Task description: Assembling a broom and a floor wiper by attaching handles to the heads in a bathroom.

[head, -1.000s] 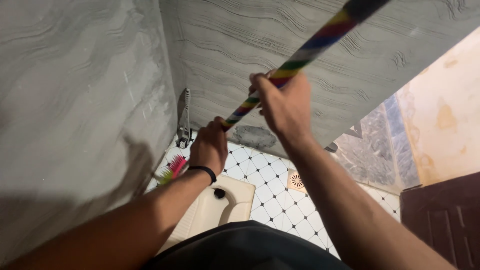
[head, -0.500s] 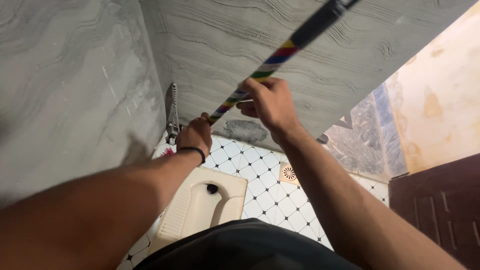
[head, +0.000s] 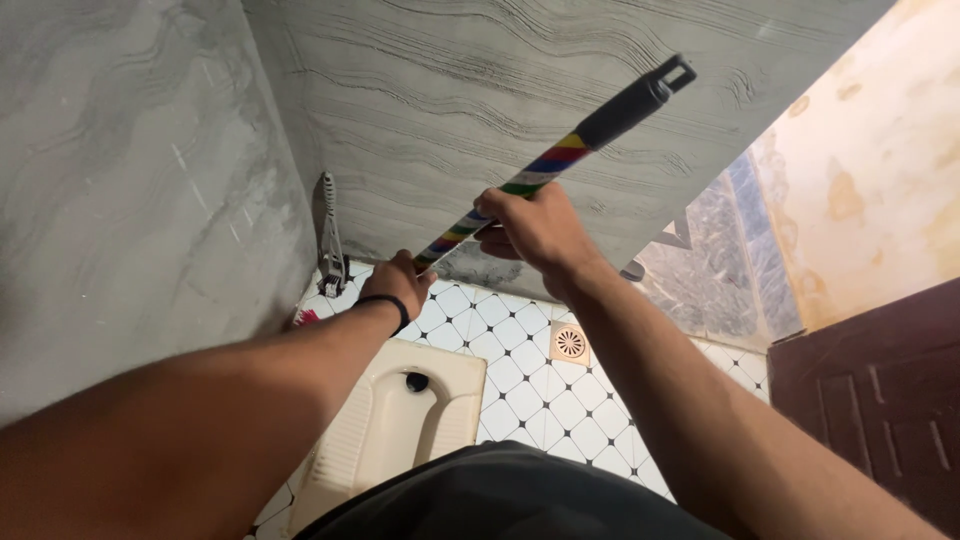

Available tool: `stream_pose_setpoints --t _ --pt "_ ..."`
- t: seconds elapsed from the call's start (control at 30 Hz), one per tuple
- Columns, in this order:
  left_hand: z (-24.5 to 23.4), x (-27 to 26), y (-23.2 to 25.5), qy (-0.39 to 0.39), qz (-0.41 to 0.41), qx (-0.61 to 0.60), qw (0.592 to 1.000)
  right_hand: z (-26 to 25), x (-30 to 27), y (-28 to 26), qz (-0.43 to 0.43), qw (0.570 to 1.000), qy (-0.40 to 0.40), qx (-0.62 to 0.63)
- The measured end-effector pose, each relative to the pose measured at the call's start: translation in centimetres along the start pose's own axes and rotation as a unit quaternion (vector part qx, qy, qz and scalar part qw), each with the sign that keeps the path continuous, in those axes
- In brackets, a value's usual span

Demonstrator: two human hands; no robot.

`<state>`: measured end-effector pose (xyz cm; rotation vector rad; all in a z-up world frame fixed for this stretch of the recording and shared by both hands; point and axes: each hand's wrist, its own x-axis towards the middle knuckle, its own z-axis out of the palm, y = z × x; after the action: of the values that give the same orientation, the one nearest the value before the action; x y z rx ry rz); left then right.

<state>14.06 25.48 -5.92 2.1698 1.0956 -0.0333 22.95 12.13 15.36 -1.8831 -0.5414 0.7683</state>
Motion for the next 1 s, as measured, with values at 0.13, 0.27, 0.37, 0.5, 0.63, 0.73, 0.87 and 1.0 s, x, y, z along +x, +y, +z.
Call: stream_pose_setpoints --t 0.13,0.27,0.37,0.5,0.63,0.73,0.87,1.0 --pt "2.7 1.9 -0.1 0.01 -0.002 -0.021 1.0 -1.2 -0.1 0.8 -0.022 1.0 0.007 -0.005" --pt "2.8 1.7 1.6 -0.02 0.012 -0.05 0.998 -2.1 -1.0 0.1 -0.041 0.999 0.028 -0.019" --pt "2.6 1.3 2.6 -0.04 0.017 -0.055 0.998 -2.8 -1.3 -0.2 -0.051 0.997 0.042 -0.033" --pt "2.8 1.1 3.1 -0.027 0.061 -0.029 0.997 -3.4 -1.5 -0.4 -0.084 0.993 0.063 -0.062" --pt "1.4 0.0 4.2 -0.006 0.121 -0.006 0.993 -3.2 -3.0 -2.3 -0.13 0.981 0.088 -0.119" --pt "-0.9 -2.1 6.8 -0.05 0.053 -0.019 0.997 -3.2 -3.7 -3.6 -0.171 0.965 0.112 -0.164" --pt "-0.4 -2.9 9.3 0.064 0.049 -0.03 0.996 -4.1 -3.6 -3.6 -0.248 0.943 0.156 -0.157" --pt "-1.3 -3.5 11.4 0.087 0.067 -0.041 0.993 -5.0 -4.0 -3.5 -0.312 0.918 0.202 -0.14"
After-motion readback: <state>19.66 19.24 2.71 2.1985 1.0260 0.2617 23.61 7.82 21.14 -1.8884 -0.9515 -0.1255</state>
